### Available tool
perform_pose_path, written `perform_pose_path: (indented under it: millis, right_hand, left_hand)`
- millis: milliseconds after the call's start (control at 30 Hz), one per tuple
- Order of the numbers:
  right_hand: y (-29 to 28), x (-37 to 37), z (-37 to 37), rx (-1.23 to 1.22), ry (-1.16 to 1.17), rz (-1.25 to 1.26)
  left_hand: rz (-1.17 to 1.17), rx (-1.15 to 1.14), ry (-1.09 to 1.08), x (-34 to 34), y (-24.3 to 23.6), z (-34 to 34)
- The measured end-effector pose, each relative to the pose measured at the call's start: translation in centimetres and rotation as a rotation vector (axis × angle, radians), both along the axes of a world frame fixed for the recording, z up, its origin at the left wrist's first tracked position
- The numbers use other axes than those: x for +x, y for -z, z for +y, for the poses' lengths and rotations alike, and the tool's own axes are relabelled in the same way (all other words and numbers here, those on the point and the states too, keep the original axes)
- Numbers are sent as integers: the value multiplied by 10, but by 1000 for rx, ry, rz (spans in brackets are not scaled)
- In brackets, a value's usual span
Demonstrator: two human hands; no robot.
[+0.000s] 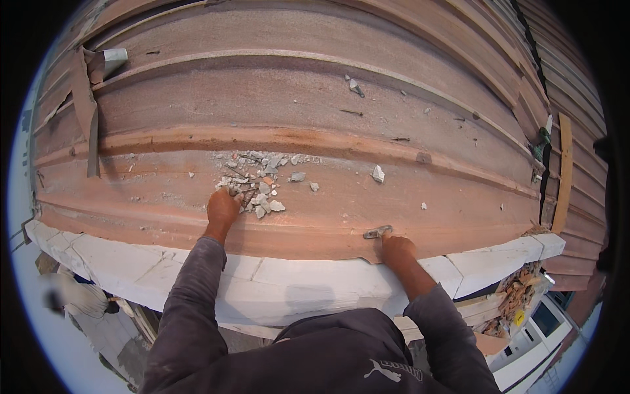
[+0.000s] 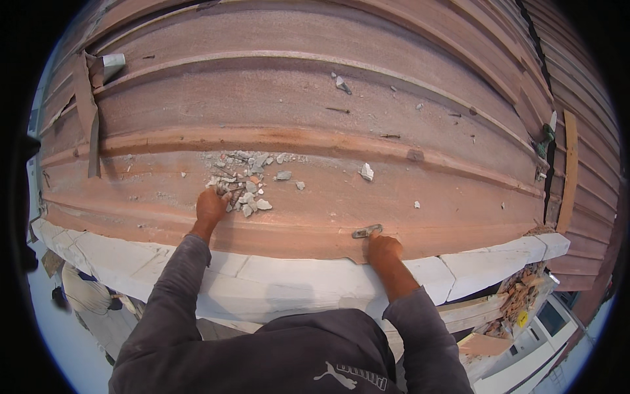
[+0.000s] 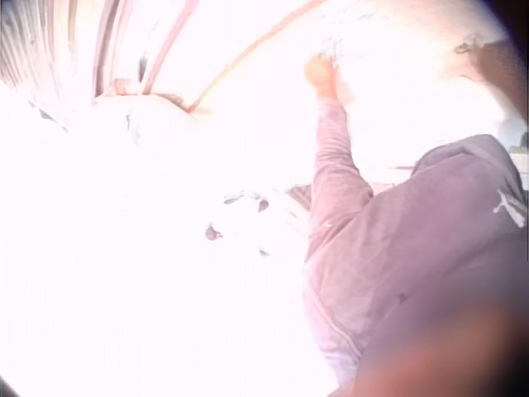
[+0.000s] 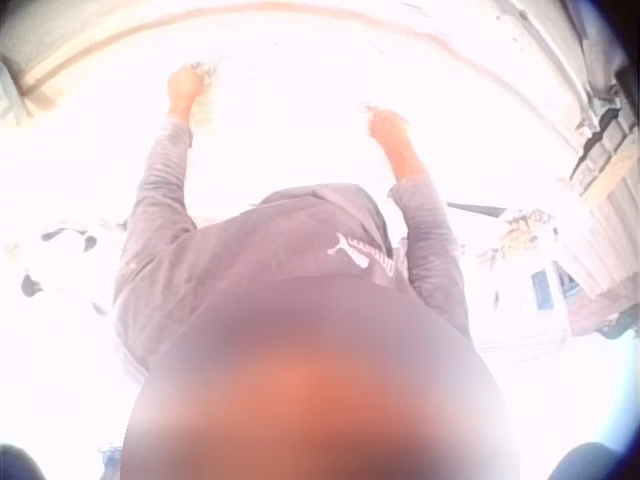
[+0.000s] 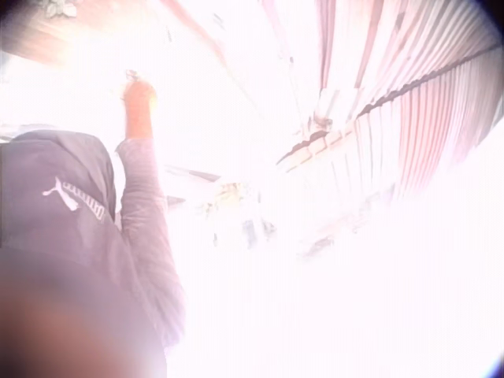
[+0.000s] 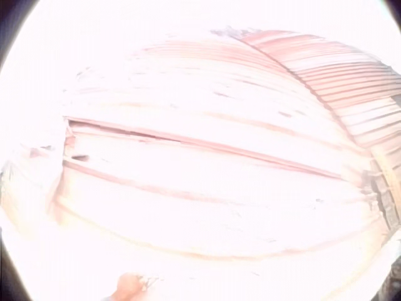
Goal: The person secures white roof tiles along the edge of a reddish-brown tiled roof using a hammer and nails. They repeatedly position tiles, drive nails into the underlying structure, and clear debris from the work area.
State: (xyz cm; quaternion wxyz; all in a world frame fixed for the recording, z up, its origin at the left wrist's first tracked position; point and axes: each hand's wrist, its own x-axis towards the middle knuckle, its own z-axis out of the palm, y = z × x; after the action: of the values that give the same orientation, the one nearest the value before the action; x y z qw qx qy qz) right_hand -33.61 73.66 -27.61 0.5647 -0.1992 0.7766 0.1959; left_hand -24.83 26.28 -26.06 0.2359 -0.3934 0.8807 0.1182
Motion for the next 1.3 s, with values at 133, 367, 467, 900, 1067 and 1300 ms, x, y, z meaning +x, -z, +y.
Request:
perform_pose_path:
  millis: [133, 367, 467, 900, 1067, 1300]
  right_hand:
    - [1, 1, 4, 18, 19, -16]
    - [-2, 7, 7, -31, 30, 17]
    - [-4, 9, 8, -28, 33, 13]
    - [5, 11, 9, -23, 28, 18]
    - [2, 11, 10, -24, 25, 20]
    - [3, 10, 10, -20, 50, 17]
  left_hand:
    - [-40, -18, -37, 3, 14, -3]
    - [-15, -28, -2, 8, 18, -6]
    - [-20, -32, -42, 11, 21, -8]
    - [-93, -112, -95, -4, 13, 2]
    - [-39, -176, -124, -2, 16, 5]
    - [229, 31, 57, 9, -11, 8]
